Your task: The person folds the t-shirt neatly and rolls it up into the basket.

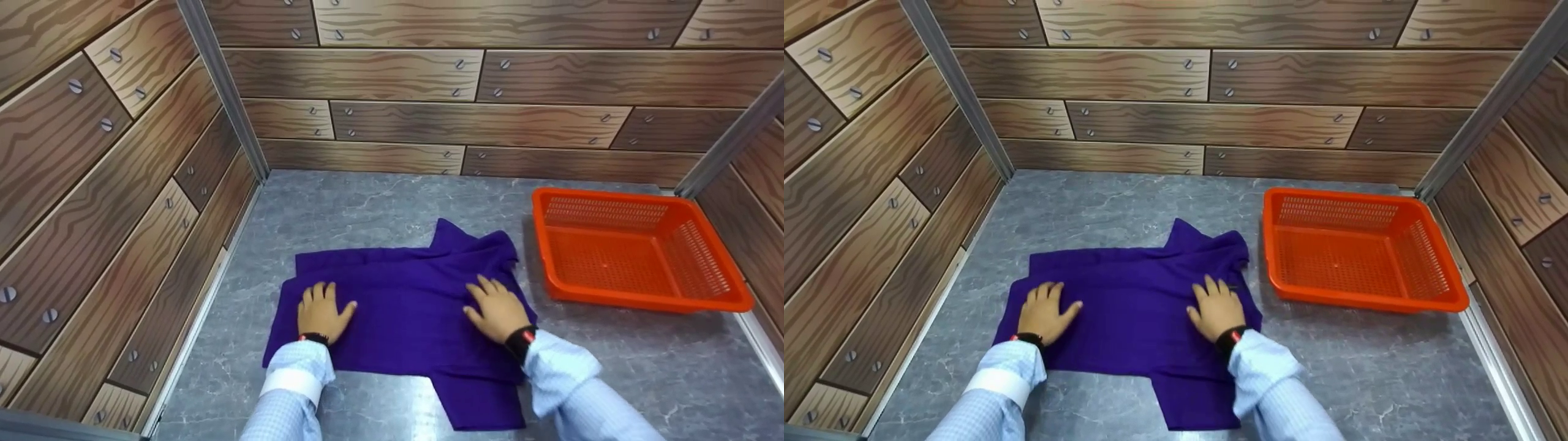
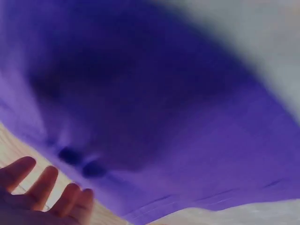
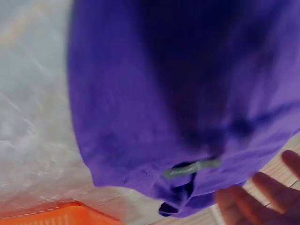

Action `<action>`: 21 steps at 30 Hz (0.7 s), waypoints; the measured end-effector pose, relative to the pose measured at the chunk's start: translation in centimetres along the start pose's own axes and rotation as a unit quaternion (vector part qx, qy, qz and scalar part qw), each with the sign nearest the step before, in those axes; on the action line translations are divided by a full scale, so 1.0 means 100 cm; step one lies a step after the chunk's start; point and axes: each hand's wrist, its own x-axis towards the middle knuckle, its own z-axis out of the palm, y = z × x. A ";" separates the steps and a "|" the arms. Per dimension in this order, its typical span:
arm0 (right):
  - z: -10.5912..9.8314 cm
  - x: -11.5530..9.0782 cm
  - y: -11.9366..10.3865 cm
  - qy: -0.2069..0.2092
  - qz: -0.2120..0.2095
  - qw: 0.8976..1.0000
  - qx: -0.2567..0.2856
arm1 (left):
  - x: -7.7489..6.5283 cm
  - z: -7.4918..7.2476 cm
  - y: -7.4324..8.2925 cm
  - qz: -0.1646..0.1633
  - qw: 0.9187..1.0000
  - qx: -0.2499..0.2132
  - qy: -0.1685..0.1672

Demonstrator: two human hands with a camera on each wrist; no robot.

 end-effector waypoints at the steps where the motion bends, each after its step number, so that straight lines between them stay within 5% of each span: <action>1: 0.001 0.005 0.001 0.007 0.001 1.000 0.006 | 0.004 -0.002 0.002 0.005 1.000 -0.006 0.005; 10: 0.022 0.015 -0.016 -0.076 0.047 0.995 0.044 | 0.027 0.006 0.010 0.029 0.999 -0.006 -0.028; 17: 0.033 0.011 -0.012 -0.061 0.048 0.996 0.048 | 0.036 0.013 0.012 0.032 0.998 0.012 0.046; 21: 0.035 0.010 -0.006 -0.034 0.041 0.998 0.035 | 0.039 0.014 0.017 0.043 0.996 0.046 0.058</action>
